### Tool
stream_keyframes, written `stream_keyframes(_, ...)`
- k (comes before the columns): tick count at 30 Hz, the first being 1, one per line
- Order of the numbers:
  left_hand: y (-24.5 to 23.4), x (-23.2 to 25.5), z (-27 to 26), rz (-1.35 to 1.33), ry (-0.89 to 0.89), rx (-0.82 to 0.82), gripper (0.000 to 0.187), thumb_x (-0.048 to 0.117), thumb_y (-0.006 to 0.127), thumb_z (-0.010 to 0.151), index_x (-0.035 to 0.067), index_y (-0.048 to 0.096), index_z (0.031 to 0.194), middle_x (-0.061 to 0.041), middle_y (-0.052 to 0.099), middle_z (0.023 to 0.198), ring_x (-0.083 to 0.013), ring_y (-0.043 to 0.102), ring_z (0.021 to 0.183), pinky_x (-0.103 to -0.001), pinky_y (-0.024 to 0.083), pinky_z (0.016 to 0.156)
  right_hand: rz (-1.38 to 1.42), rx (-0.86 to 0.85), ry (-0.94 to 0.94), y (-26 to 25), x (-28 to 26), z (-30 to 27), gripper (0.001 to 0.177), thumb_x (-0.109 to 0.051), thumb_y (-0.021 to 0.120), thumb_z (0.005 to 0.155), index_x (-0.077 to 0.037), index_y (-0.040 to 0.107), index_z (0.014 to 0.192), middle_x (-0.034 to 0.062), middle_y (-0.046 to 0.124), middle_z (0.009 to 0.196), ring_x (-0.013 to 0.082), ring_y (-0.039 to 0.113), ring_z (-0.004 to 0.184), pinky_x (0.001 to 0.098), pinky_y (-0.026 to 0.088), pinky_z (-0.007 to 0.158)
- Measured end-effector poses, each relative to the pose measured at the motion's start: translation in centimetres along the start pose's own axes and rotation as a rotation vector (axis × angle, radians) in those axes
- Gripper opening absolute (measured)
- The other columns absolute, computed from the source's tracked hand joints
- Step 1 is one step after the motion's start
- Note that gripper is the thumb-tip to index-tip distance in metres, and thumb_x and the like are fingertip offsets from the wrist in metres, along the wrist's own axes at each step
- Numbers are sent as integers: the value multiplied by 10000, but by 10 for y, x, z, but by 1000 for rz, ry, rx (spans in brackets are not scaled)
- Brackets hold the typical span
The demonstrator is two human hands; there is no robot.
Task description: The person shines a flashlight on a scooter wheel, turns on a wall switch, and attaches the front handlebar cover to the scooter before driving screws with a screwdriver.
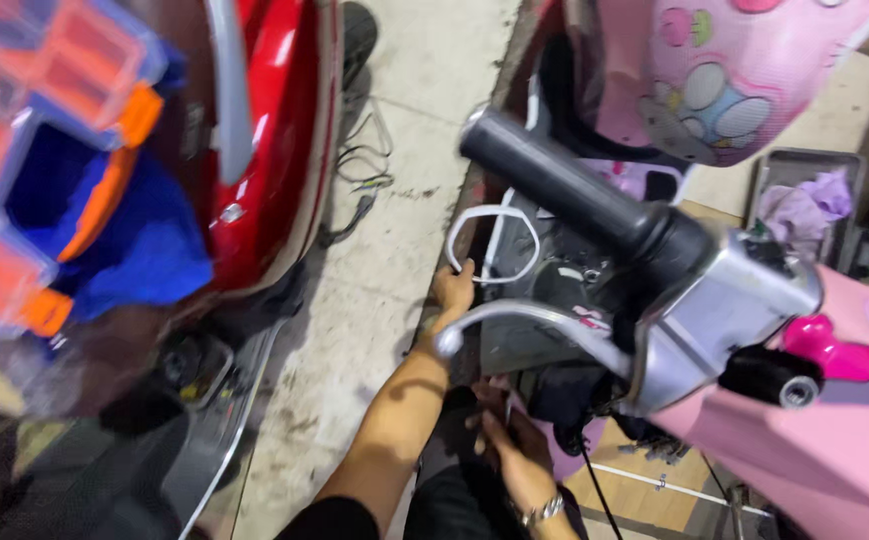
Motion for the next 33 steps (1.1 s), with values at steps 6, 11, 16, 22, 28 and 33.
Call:
stream_keyframes(6,151,-39,-19,-67,-388,-582,427,396,790,820,-18,713,891,-136,736,765,-331,800,791,-430,625,762,-333,140,-59,-51,45,8,236,-278,700,917,-82,755,1035,33,748,709,88,666,646,238,516,622)
stream_keyframes(11,120,-37,-44,-14,-279,-618,389,334,769,845,-29,716,975,-141,743,836,-295,767,806,-405,598,741,-16,155,33,-72,80,1,244,-222,728,901,-31,749,1051,59,707,755,148,582,647,309,451,603)
stream_keyframes(16,15,-33,-64,-16,-204,-479,363,258,744,877,-42,720,1080,-146,751,925,-250,725,826,-373,564,714,-136,150,-100,-92,43,-30,230,-217,742,903,-20,760,1019,45,704,740,110,612,666,273,502,618)
stream_keyframes(22,-127,30,-135,-386,-157,-197,353,197,678,918,-17,682,1199,-106,743,1002,-190,709,868,-313,597,696,107,26,-38,-130,38,-70,225,-124,741,859,-83,758,1080,19,680,735,99,501,566,272,395,521)
stream_keyframes(28,-250,262,-329,-240,343,277,270,65,647,977,-35,620,1226,-125,714,1120,-217,653,1019,-376,506,922,58,33,-276,-220,38,-99,181,-100,660,894,-13,760,1016,59,724,687,112,574,498,267,453,474)
stream_keyframes(33,-213,445,-496,-229,944,225,272,68,663,965,31,623,1231,-116,653,1249,-247,639,1194,-364,519,1072,336,20,-119,-277,73,-88,162,-52,593,932,31,664,1051,114,735,737,165,618,521,314,472,458)
Point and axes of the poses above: each hand's wrist, its own z-axis towards the middle knuckle, its own y-axis out of the palm, x = y × z, the point moved 10 cm from there along z, towards the middle knuckle
